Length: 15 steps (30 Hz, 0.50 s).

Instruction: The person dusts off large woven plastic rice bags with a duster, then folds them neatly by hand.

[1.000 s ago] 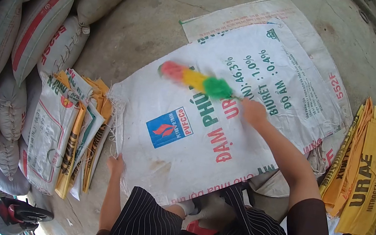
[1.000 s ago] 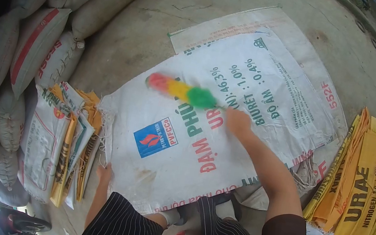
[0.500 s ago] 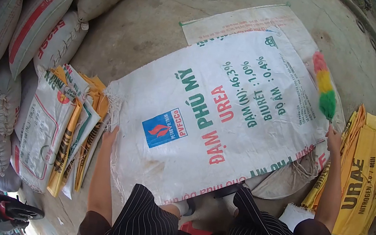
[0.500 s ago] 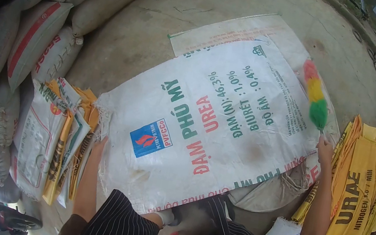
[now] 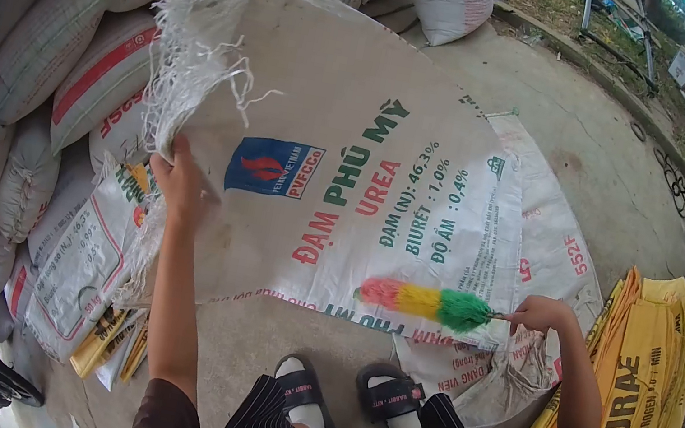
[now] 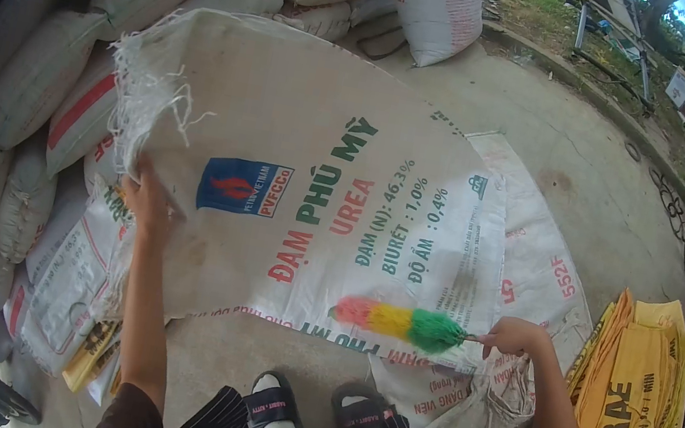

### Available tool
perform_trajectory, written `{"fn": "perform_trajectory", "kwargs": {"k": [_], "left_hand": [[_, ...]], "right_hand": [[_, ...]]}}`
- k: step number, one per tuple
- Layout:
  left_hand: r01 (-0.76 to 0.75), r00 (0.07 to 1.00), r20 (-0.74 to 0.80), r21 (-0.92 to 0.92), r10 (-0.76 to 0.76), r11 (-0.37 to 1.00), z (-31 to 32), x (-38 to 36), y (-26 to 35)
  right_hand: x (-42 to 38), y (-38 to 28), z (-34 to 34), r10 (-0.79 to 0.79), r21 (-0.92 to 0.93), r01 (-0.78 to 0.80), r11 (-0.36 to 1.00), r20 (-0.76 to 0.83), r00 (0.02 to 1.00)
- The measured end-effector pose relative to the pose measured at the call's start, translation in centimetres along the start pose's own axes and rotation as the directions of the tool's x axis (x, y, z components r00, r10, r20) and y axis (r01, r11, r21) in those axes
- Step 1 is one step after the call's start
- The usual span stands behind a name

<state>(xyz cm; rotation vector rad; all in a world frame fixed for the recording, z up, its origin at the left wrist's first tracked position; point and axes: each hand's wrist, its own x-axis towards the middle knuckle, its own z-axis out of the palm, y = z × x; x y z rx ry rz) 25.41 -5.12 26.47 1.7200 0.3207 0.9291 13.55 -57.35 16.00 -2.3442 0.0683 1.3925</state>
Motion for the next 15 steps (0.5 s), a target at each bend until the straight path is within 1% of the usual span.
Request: {"fn": "perform_trajectory", "kwargs": {"k": [1, 2, 3, 4, 5, 6, 8, 9, 10, 11, 13, 15], "left_hand": [[-0.107, 0.992, -0.076, -0.156, 0.096, 0.982, -1.5, 1.6, 0.2], [-0.209, 0.973, -0.154, -0.287, 0.170, 0.935, -3.0, 2.2, 0.3], [-0.128, 0.968, -0.244, -0.307, 0.052, 0.943, -4.3, 1.7, 2.4], [-0.047, 0.943, -0.325, -0.336, -0.069, 0.941, -6.0, 0.9, 4.2], [-0.059, 0.918, -0.387, -0.358, -0.090, 0.932, -7.6, 0.6, 5.3], [-0.082, 0.905, -0.417, -0.359, -0.081, 0.930, -9.1, 0.6, 6.0], [-0.121, 0.875, -0.480, -0.345, -0.064, 0.931, -12.3, 0.3, 7.3], [-0.129, 0.863, -0.501, -0.336, -0.061, 0.933, -13.3, 0.1, 7.5], [-0.126, 0.860, -0.507, -0.330, -0.063, 0.936, -14.3, -0.1, 7.6], [-0.115, 0.859, -0.508, -0.324, -0.070, 0.939, -15.4, -0.5, 7.4], [-0.066, 0.869, -0.485, -0.318, -0.103, 0.946, -17.0, -1.5, 6.4], [0.022, 0.890, -0.426, -0.319, -0.163, 0.948, -17.9, -2.6, 4.3]], "right_hand": [[1.3, -0.3, -0.8, -0.067, -0.010, 0.066, 0.998, -0.122, 0.990], [2.2, -0.8, -1.2, -0.085, 0.001, 0.085, 0.996, -0.142, 0.986], [2.9, -1.4, -1.5, -0.059, 0.110, 0.089, 0.990, -0.251, 0.966], [3.9, -1.8, -1.9, -0.023, 0.219, 0.106, 0.970, -0.352, 0.936], [5.4, -1.4, -2.2, -0.080, 0.264, 0.202, 0.943, -0.408, 0.909], [5.7, -2.1, -2.8, -0.095, 0.271, 0.228, 0.935, -0.429, 0.898], [6.5, -3.6, -3.4, -0.044, 0.332, 0.276, 0.902, -0.565, 0.824], [7.5, -4.0, -3.3, -0.053, 0.337, 0.291, 0.895, -0.567, 0.822], [9.1, -4.4, -3.2, -0.114, 0.229, 0.444, 0.866, -0.775, 0.621], [10.1, -4.4, -3.3, -0.141, 0.147, 0.511, 0.847, -0.864, 0.483], [10.6, -5.1, -4.2, -0.120, 0.093, 0.563, 0.821, -0.937, 0.329], [10.6, -5.1, -5.8, -0.042, 0.104, 0.591, 0.800, -0.973, 0.228]]}}
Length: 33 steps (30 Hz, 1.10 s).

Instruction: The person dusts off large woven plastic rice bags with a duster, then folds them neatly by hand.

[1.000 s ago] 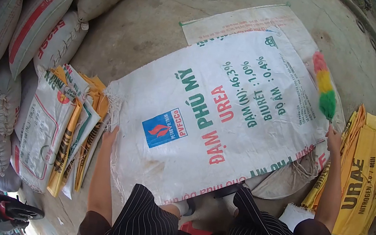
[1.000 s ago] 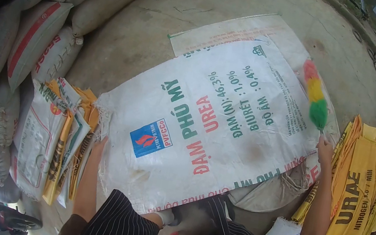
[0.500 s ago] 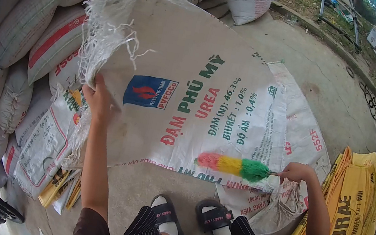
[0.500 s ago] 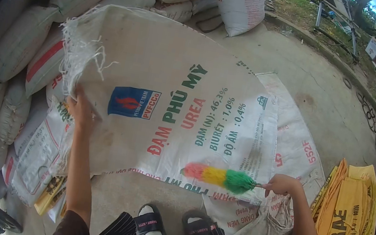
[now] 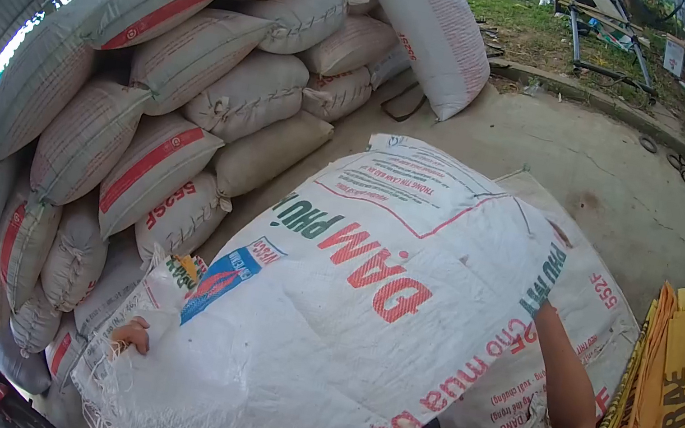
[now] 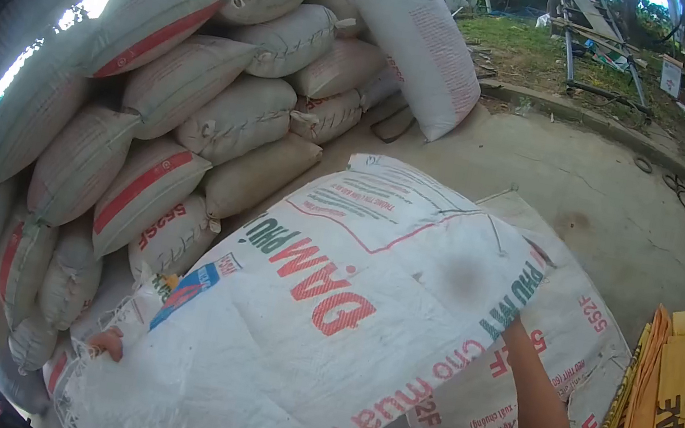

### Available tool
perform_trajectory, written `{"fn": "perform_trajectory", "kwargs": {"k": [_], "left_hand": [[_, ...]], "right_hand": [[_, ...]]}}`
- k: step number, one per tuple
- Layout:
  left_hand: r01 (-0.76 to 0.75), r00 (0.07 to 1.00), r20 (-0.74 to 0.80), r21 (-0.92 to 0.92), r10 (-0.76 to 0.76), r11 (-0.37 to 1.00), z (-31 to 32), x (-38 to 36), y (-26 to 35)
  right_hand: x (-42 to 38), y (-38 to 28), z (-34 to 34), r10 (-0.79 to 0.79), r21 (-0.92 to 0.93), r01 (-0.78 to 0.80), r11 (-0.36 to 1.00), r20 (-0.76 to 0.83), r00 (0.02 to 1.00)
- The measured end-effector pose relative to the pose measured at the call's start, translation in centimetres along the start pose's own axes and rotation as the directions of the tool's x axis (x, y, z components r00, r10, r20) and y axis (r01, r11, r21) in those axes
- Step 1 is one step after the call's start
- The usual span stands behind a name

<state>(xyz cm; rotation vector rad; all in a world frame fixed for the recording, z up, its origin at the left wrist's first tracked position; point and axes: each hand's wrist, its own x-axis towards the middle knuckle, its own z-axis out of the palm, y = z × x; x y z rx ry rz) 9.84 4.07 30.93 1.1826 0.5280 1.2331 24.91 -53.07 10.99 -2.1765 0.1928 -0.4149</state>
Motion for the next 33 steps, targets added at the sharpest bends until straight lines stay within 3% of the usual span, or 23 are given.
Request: {"fn": "perform_trajectory", "kwargs": {"k": [3, 6, 9, 13, 15, 16, 17, 18, 19, 21, 23, 24, 25, 26, 27, 29, 31, 33], "left_hand": [[0.152, 0.982, 0.102, 0.087, -0.161, 0.985, -2.7, -0.8, -4.0], [0.322, 0.902, 0.234, 0.201, -0.364, 0.925, -5.3, -2.5, -9.5], [0.440, 0.752, 0.363, 0.345, -0.550, 0.829, -7.5, -4.4, -15.3], [0.437, 0.532, 0.501, 0.529, -0.683, 0.728, -10.3, -6.5, -21.5], [0.328, 0.439, 0.583, 0.604, -0.683, 0.726, -11.6, -6.6, -23.3], [-0.029, 0.307, 0.727, 0.652, -0.614, 0.758, -12.1, -6.0, -24.1], [-0.445, 0.161, 0.832, 0.541, -0.530, 0.714, -12.3, -5.7, -23.9], [-0.897, -0.078, 0.886, 0.138, -0.457, 0.421, -12.2, -5.6, -23.0], [-0.891, -0.067, 0.879, 0.160, -0.473, 0.424, -12.9, -6.0, -23.2], [-0.982, -0.096, 0.931, -0.029, -0.353, 0.189, -15.0, -6.9, -23.4], [-0.986, 0.016, 0.926, 0.077, -0.378, 0.148, -17.8, -8.0, -24.5], [-0.708, 0.384, 0.736, 0.622, -0.558, 0.333, -19.8, -8.1, -25.6], [-0.149, 0.534, 0.358, 0.931, -0.766, 0.332, -21.5, -8.2, -26.8], [-0.147, 0.527, 0.344, 0.938, -0.777, 0.315, -23.1, -8.2, -28.4], [0.172, 0.338, 0.122, 0.967, -0.933, 0.189, -24.7, -8.4, -30.1], [0.440, 0.064, -0.074, 0.897, -0.995, -0.039, -24.8, -10.2, -29.4], [0.154, 0.353, 0.318, 0.908, -0.880, 0.390, -20.2, -14.5, -25.6], [0.126, 0.371, 0.319, 0.913, -0.872, 0.387, -19.8, -14.9, -27.0]], "right_hand": [[1.1, 1.0, -1.6, 0.050, 0.057, -0.040, 0.998, -0.189, 0.981], [-1.0, 4.0, -4.0, 0.104, 0.090, -0.078, 0.993, -0.332, 0.938], [-5.4, 8.6, -6.9, 0.166, 0.081, -0.145, 0.986, -0.443, 0.881], [-9.4, 14.9, -11.9, 0.212, -0.053, -0.278, 0.959, -0.517, 0.829], [-9.7, 17.8, -14.5, 0.302, -0.179, -0.436, 0.882, -0.496, 0.814], [-9.7, 19.3, -16.0, 0.365, -0.253, -0.521, 0.815, -0.473, 0.802], [-10.0, 20.9, -17.3, 0.491, -0.377, -0.659, 0.651, -0.453, 0.744], [-10.5, 22.2, -18.0, 0.629, -0.194, -0.781, 0.593, -0.494, 0.600], [-10.9, 22.1, -18.2, 0.626, -0.218, -0.777, 0.590, -0.484, 0.611], [-12.2, 21.4, -19.0, 0.541, -0.211, -0.777, 0.593, -0.611, 0.578], [-13.4, 20.2, -19.9, 0.440, -0.198, -0.777, 0.597, -0.729, 0.524], [-14.3, 19.8, -19.5, 0.392, -0.185, -0.779, 0.599, -0.781, 0.486], [-14.9, 19.3, -18.2, 0.395, -0.198, -0.785, 0.587, -0.776, 0.491], [-15.5, 18.7, -16.3, 0.245, -0.209, -0.633, 0.745, -0.797, 0.552], [-16.6, 18.0, -14.5, 0.087, -0.227, -0.449, 0.864, -0.811, 0.578], [-19.5, 16.4, -11.7, 0.259, -0.098, -0.366, 0.926, -0.541, 0.800], [-22.1, 11.2, -6.8, 0.253, 0.067, -0.245, 0.967, -0.297, 0.921], [-24.8, 7.3, -3.3, 0.132, -0.011, -0.132, 0.991, 0.144, 0.981]]}}
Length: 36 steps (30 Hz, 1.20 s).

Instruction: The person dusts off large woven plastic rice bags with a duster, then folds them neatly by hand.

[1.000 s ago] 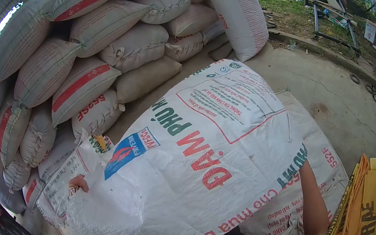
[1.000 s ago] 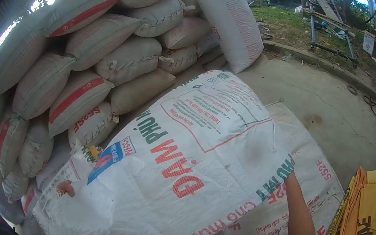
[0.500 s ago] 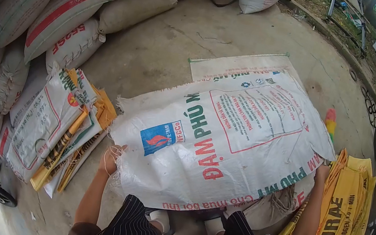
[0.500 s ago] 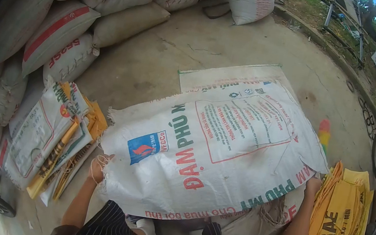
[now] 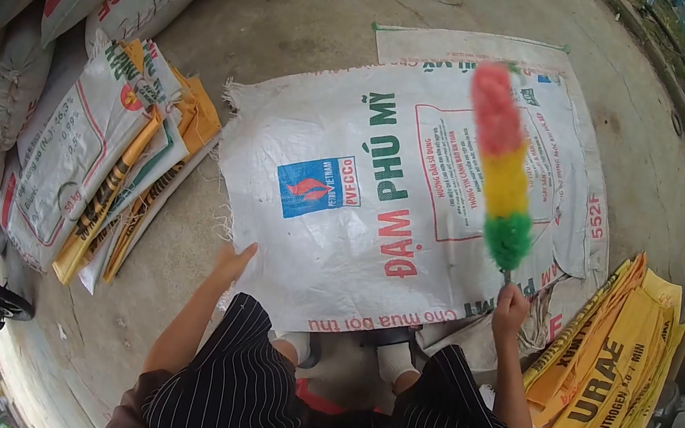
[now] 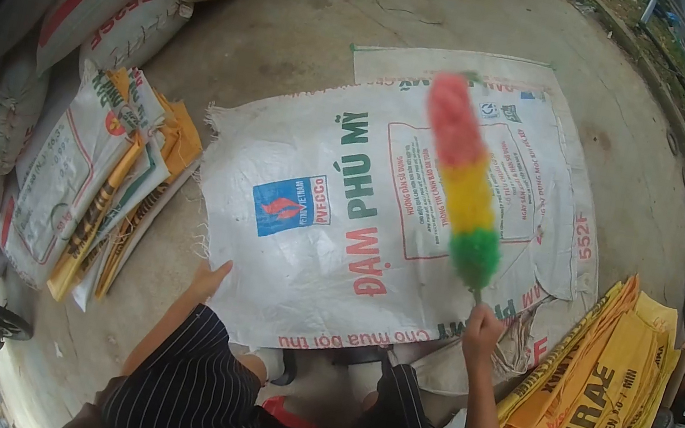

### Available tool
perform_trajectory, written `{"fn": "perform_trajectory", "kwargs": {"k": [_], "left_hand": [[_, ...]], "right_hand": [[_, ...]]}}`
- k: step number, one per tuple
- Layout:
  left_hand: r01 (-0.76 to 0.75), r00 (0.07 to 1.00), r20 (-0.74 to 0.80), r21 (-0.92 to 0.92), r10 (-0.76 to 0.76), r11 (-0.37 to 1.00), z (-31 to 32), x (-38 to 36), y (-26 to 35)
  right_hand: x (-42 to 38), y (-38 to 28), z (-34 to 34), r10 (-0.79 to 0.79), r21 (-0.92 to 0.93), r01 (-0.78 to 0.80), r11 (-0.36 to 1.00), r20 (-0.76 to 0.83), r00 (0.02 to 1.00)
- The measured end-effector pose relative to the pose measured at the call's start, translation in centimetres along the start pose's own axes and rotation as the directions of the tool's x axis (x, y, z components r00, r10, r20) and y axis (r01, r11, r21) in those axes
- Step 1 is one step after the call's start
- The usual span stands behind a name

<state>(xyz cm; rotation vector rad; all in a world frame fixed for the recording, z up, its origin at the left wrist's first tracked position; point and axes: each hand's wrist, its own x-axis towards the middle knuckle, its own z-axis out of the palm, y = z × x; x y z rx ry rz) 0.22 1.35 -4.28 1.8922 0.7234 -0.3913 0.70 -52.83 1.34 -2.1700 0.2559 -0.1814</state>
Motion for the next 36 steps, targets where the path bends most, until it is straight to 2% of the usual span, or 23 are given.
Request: {"fn": "perform_trajectory", "kwargs": {"k": [2, 3, 4, 5, 6, 8, 9, 11, 13, 15, 17, 20, 21, 22, 23, 24, 25, 26, 27, 29, 32, 35, 36], "left_hand": [[-0.015, 1.000, -0.017, 0.034, 0.016, 0.999, 0.7, 2.6, -3.8], [-0.342, 0.929, -0.118, 0.092, 0.352, 0.935, 1.2, 5.5, -8.0], [-0.625, 0.738, -0.188, 0.173, 0.648, 0.761, 1.7, 4.7, -4.7], [0.194, 0.934, -0.354, 0.423, -0.036, 0.885, 2.0, 4.4, -0.9], [0.184, 0.942, -0.334, 0.431, -0.033, 0.883, 1.7, 4.7, -1.2], [0.021, 0.968, -0.247, 0.245, 0.041, 0.969, 0.6, 5.5, -1.9], [-0.063, 0.935, -0.343, 0.085, 0.088, 0.994, 0.7, 3.5, 0.6], [-0.076, 0.923, -0.361, 0.161, 0.131, 0.984, -1.1, 3.3, 0.2], [-0.082, 0.906, -0.389, 0.223, 0.166, 0.971, -3.1, 3.9, -1.3], [-0.007, 0.900, -0.413, 0.302, 0.138, 0.953, -4.9, 4.8, -2.8], [-0.010, 0.923, -0.364, 0.298, 0.124, 0.954, -5.2, 3.4, -0.7], [0.034, 0.940, -0.336, 0.261, 0.058, 0.965, -5.1, 3.1, -0.2], [0.085, 0.935, -0.356, 0.213, -0.004, 0.973, -4.6, 3.1, -0.6], [0.087, 0.933, -0.359, 0.210, -0.006, 0.974, -3.9, 3.5, -1.2], [-0.042, 0.942, -0.337, -0.123, -0.002, 0.992, -3.2, 4.1, -2.0], [-0.160, 0.946, -0.323, -0.443, 0.009, 0.882, -2.7, 4.6, -2.9], [-0.161, 0.941, -0.337, -0.443, 0.002, 0.882, -2.3, 5.2, -3.8], [-0.010, 0.975, -0.206, -0.413, -0.083, 0.911, -1.9, 5.8, -4.3], [0.138, 0.981, -0.078, -0.360, -0.177, 0.923, -1.8, 5.8, -4.1], [0.153, 0.987, 0.027, -0.451, -0.158, 0.879, 0.4, 4.0, -0.8], [0.142, 0.987, 0.132, -0.497, -0.087, 0.856, 2.2, 4.1, -0.3], [0.230, 0.973, 0.109, -0.532, -0.204, 0.815, 2.3, 3.3, -0.4], [0.233, 0.972, 0.111, -0.523, -0.205, 0.820, 2.2, 3.2, -0.9]], "right_hand": [[-2.6, -2.2, 3.7, -0.119, -0.084, 0.160, 0.983, 0.370, 0.921], [-3.5, -2.1, 5.3, -0.181, -0.097, 0.277, 0.956, 0.546, 0.818], [-3.8, -2.8, 6.4, -0.216, -0.140, 0.392, 0.909, 0.647, 0.732], [-4.1, -3.1, 6.9, -0.226, -0.170, 0.499, 0.850, 0.738, 0.636], [-4.4, -2.5, 6.8, -0.208, -0.186, 0.485, 0.854, 0.733, 0.648], [-4.5, -0.9, 6.6, -0.111, -0.334, 0.403, 0.852, 0.638, 0.762], [-4.1, 0.4, 5.5, 0.111, -0.520, 0.290, 0.804, 0.610, 0.785], [-3.2, 4.4, 2.0, 0.220, -0.652, 0.110, 0.751, 0.403, 0.888], [-2.8, 6.8, -2.9, 0.195, -0.661, -0.079, 0.746, 0.103, 0.975], [-3.3, 12.1, -7.5, 0.182, -0.746, -0.299, 0.595, -0.237, 0.954], [-2.9, 12.9, -11.5, 0.350, -0.595, -0.576, 0.560, -0.460, 0.816], [-1.4, 12.0, -12.9, 0.398, -0.606, -0.624, 0.493, -0.481, 0.781], [0.0, 7.6, -11.7, 0.456, -0.433, -0.656, 0.618, -0.483, 0.748], [0.7, 7.8, -10.3, 0.454, -0.435, -0.653, 0.620, -0.480, 0.751], [1.2, 8.8, -8.7, 0.342, -0.453, -0.570, 0.685, -0.491, 0.801], [1.8, 8.8, -6.9, 0.224, -0.473, -0.476, 0.741, -0.495, 0.840], [2.4, 6.5, -4.2, 0.155, -0.423, -0.349, 0.836, -0.429, 0.890], [2.7, 3.6, -0.9, 0.077, -0.350, -0.214, 0.912, -0.367, 0.927], [2.5, 1.7, 2.4, 0.062, -0.348, -0.139, 0.927, -0.224, 0.973], [1.3, -2.7, 8.1, 0.005, -0.279, 0.027, 0.960, 0.113, 0.994], [-2.4, -7.3, 14.8, -0.150, -0.278, 0.352, 0.894, 0.554, 0.819], [-3.3, -6.7, 17.7, -0.036, -0.367, 0.391, 0.844, 0.688, 0.725], [-2.4, -6.0, 17.3, -0.028, -0.430, 0.365, 0.826, 0.614, 0.788]]}}
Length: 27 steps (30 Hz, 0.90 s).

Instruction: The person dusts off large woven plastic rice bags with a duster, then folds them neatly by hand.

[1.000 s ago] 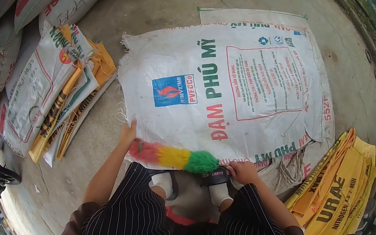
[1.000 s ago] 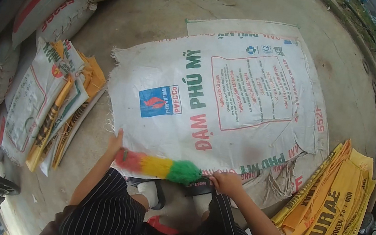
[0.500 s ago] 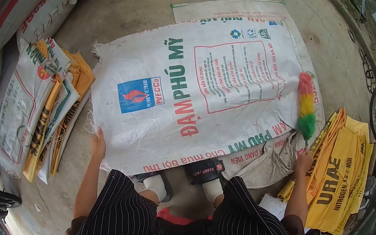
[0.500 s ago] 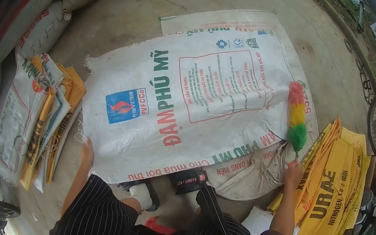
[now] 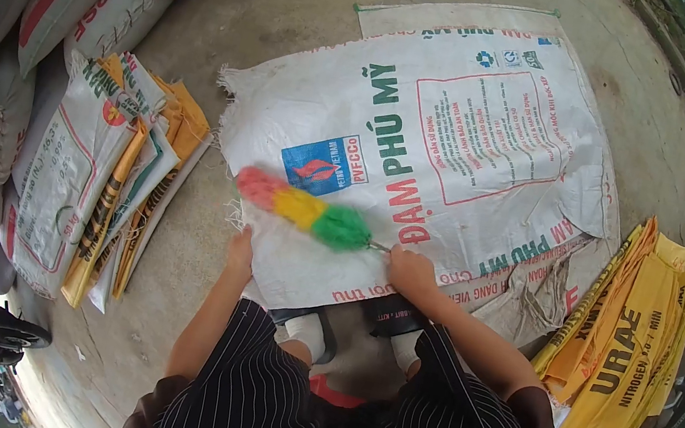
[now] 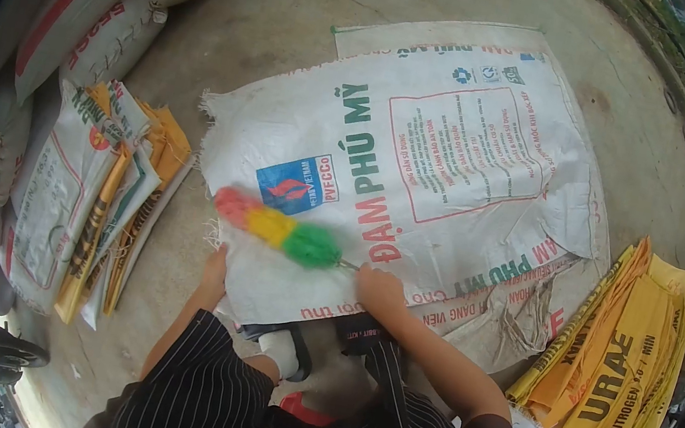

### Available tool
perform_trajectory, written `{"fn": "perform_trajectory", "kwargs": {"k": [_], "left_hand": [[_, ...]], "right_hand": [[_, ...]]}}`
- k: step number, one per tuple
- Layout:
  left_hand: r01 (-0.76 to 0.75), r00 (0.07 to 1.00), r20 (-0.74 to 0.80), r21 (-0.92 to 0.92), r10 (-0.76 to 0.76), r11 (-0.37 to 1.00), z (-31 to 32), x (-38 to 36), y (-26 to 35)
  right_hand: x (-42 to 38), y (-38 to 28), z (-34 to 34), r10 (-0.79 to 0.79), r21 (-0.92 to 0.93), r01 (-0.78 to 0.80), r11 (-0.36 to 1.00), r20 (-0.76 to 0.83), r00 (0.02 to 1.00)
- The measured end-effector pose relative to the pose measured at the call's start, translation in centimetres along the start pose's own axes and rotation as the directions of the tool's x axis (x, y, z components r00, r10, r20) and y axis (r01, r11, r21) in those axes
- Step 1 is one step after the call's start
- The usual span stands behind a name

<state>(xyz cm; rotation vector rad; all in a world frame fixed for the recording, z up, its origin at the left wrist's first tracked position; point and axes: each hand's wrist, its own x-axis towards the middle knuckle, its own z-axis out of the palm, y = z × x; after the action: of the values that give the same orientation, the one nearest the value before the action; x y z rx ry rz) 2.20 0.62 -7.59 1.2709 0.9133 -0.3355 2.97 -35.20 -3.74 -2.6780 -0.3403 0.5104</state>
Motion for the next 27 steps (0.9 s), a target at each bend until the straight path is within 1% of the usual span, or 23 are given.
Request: {"fn": "perform_trajectory", "kwargs": {"k": [2, 3, 4, 5, 6, 7, 9, 10, 11, 12, 13, 14, 15, 17, 18, 19, 21, 22, 23, 24, 25, 26, 27], "left_hand": [[-0.067, 0.957, -0.271, 0.145, 0.105, 0.987, -0.8, 0.3, -0.6], [-0.065, 0.958, -0.269, 0.147, 0.103, 0.987, -0.6, -0.6, 0.3], [-0.099, 0.949, -0.264, 0.267, 0.171, 0.959, 0.0, -2.5, 2.2], [-0.129, 0.938, -0.252, 0.381, 0.237, 0.916, 0.4, -3.5, 3.2], [-0.128, 0.939, -0.253, 0.375, 0.234, 0.918, 0.0, -3.5, 3.1], [-0.187, 0.943, -0.209, 0.310, 0.258, 0.932, -0.9, -3.3, 3.1], [-0.249, 0.942, -0.165, 0.237, 0.291, 0.939, -2.9, -2.6, 2.6], [-0.265, 0.922, -0.179, 0.359, 0.344, 0.895, -4.0, -1.7, 1.7], [-0.273, 0.897, -0.187, 0.477, 0.400, 0.835, -5.0, -1.1, 1.1], [-0.283, 0.894, -0.183, 0.475, 0.408, 0.833, -5.6, -0.9, 1.0], [-0.221, 0.912, -0.157, 0.591, 0.380, 0.776, -6.3, -0.7, 0.7], [-0.158, 0.929, -0.137, 0.695, 0.345, 0.701, -6.7, -0.5, 0.2], [-0.162, 0.929, -0.133, 0.693, 0.345, 0.702, -7.2, 0.2, -0.5], [-0.215, 0.970, -0.033, 0.363, 0.243, 0.907, -8.0, 1.6, -1.6], [-0.213, 0.970, -0.029, 0.367, 0.240, 0.905, -7.7, 1.9, -1.4], [-0.176, 0.976, -0.049, 0.402, 0.214, 0.899, -7.5, 2.1, -1.0], [-0.141, 0.980, -0.063, 0.442, 0.188, 0.886, -7.5, 2.4, -0.5], [-0.165, 0.960, -0.086, 0.591, 0.265, 0.790, -7.6, 2.8, -0.4], [-0.177, 0.934, -0.092, 0.720, 0.345, 0.671, -7.4, 3.0, -0.4], [-0.187, 0.933, -0.081, 0.722, 0.349, 0.667, -7.2, 2.9, -0.4], [-0.190, 0.914, -0.133, 0.696, 0.384, 0.693, -7.2, 2.5, -0.8], [-0.193, 0.891, -0.188, 0.669, 0.414, 0.718, -7.3, 2.0, -1.2], [-0.197, 0.890, -0.182, 0.671, 0.417, 0.715, -7.8, 1.6, -1.8]], "right_hand": [[1.4, 5.3, -1.6, 0.053, -0.067, -0.068, 0.995, -0.208, 0.977], [1.8, 8.4, -2.4, 0.258, -0.059, -0.277, 0.959, -0.225, 0.940], [1.5, 12.2, -3.2, 0.327, -0.011, -0.355, 0.935, -0.365, 0.872], [0.7, 14.7, -5.8, 0.501, 0.033, -0.522, 0.852, -0.337, 0.797], [-0.1, 17.6, -7.4, 0.599, 0.035, -0.636, 0.771, -0.381, 0.704], [-1.2, 21.6, -7.8, 0.680, 0.125, -0.703, 0.700, -0.418, 0.602], [-2.9, 25.6, -10.0, 0.769, 0.175, -0.820, 0.545, -0.492, 0.407], [-3.4, 27.7, -10.8, 0.766, 0.177, -0.817, 0.548, -0.498, 0.407], [-3.6, 29.7, -11.2, 0.822, 0.265, -0.850, 0.455, -0.492, 0.286], [-3.3, 30.7, -11.3, 0.865, 0.354, -0.865, 0.354, -0.475, 0.160], [-2.5, 30.7, -11.2, 0.864, 0.359, -0.863, 0.355, -0.478, 0.156], [-1.4, 30.8, -11.0, 0.854, 0.356, -0.853, 0.382, -0.490, 0.177], [-0.4, 30.6, -10.9, 0.843, 0.351, -0.844, 0.406, -0.500, 0.198], [2.9, 24.3, -9.8, 0.693, 0.390, -0.648, 0.654, -0.652, 0.308], [4.5, 19.8, -9.3, 0.596, 0.388, -0.480, 0.787, -0.681, 0.426], [6.0, 15.3, -8.2, 0.534, 0.383, -0.373, 0.845, -0.638, 0.555], [8.1, 7.1, -5.1, 0.319, 0.322, -0.174, 0.931, -0.479, 0.818], [8.6, 3.8, -3.2, 0.174, 0.273, -0.068, 0.960, -0.386, 0.906], [8.9, 0.9, -1.7, 0.004, 0.183, 0.064, 0.981, -0.348, 0.937], [9.3, -1.1, -1.1, -0.090, 0.012, 0.097, 0.995, -0.272, 0.958], [9.6, -1.8, -1.0, -0.169, -0.157, 0.142, 0.977, -0.179, 0.969], [10.0, -0.9, -1.4, -0.166, -0.160, 0.137, 0.978, -0.186, 0.968], [10.8, 0.8, -1.8, -0.071, -0.122, 0.043, 0.992, -0.238, 0.969]]}}
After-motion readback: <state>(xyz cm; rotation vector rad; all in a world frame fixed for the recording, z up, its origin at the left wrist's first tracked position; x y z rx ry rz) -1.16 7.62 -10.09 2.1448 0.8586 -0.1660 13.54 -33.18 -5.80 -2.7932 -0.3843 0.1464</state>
